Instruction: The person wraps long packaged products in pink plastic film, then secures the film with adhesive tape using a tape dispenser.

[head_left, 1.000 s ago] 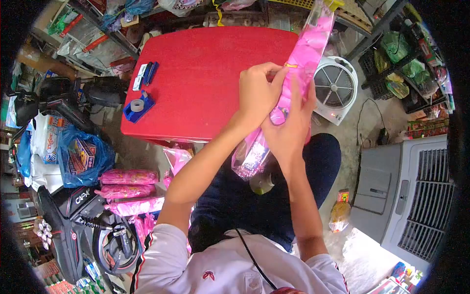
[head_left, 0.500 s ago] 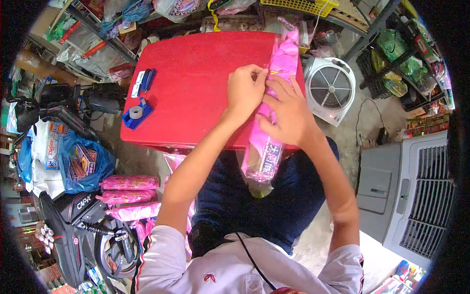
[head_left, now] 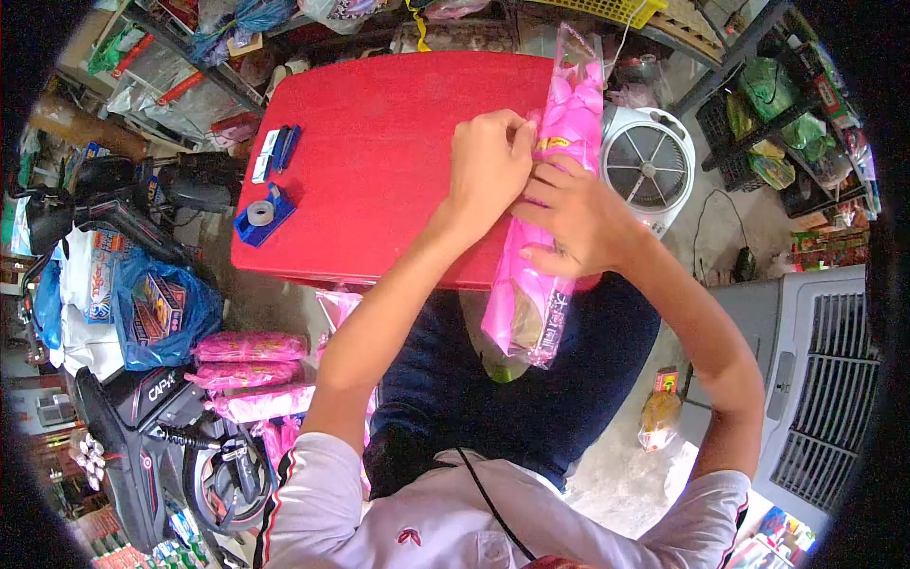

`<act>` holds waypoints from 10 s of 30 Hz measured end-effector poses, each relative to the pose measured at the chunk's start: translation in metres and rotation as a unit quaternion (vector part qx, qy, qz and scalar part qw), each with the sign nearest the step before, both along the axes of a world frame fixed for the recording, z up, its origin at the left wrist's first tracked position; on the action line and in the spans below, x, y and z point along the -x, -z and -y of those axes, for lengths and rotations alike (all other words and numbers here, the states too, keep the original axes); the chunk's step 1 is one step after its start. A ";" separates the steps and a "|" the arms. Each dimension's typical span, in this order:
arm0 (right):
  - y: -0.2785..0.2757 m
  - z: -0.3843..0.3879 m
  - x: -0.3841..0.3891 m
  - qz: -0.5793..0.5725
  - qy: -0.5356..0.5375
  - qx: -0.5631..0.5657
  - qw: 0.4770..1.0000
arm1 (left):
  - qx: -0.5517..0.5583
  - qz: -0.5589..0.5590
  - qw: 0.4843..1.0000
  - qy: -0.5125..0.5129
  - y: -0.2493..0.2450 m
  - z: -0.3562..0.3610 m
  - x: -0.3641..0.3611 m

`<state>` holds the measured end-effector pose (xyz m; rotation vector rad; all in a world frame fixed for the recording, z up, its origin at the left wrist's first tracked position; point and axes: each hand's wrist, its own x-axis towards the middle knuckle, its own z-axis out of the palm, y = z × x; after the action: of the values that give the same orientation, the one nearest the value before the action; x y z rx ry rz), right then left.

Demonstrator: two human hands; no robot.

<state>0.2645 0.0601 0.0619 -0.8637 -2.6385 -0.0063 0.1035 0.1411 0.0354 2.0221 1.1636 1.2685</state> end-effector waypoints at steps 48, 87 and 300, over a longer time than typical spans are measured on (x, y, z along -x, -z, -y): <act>0.027 -0.012 -0.026 0.012 -0.028 -0.014 0.999 | 0.096 0.203 0.974 0.005 -0.003 -0.028 0.013; 0.024 -0.009 -0.021 -0.024 0.016 0.093 0.995 | 0.056 0.108 0.992 -0.035 0.051 -0.005 0.024; 0.013 0.023 0.054 -0.694 0.042 0.321 0.643 | 0.383 0.449 0.800 0.110 0.011 0.013 0.095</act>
<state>0.2105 0.0367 0.0486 -0.6675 -1.0453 1.1351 0.0084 0.1284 0.0248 0.7470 0.7258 1.1356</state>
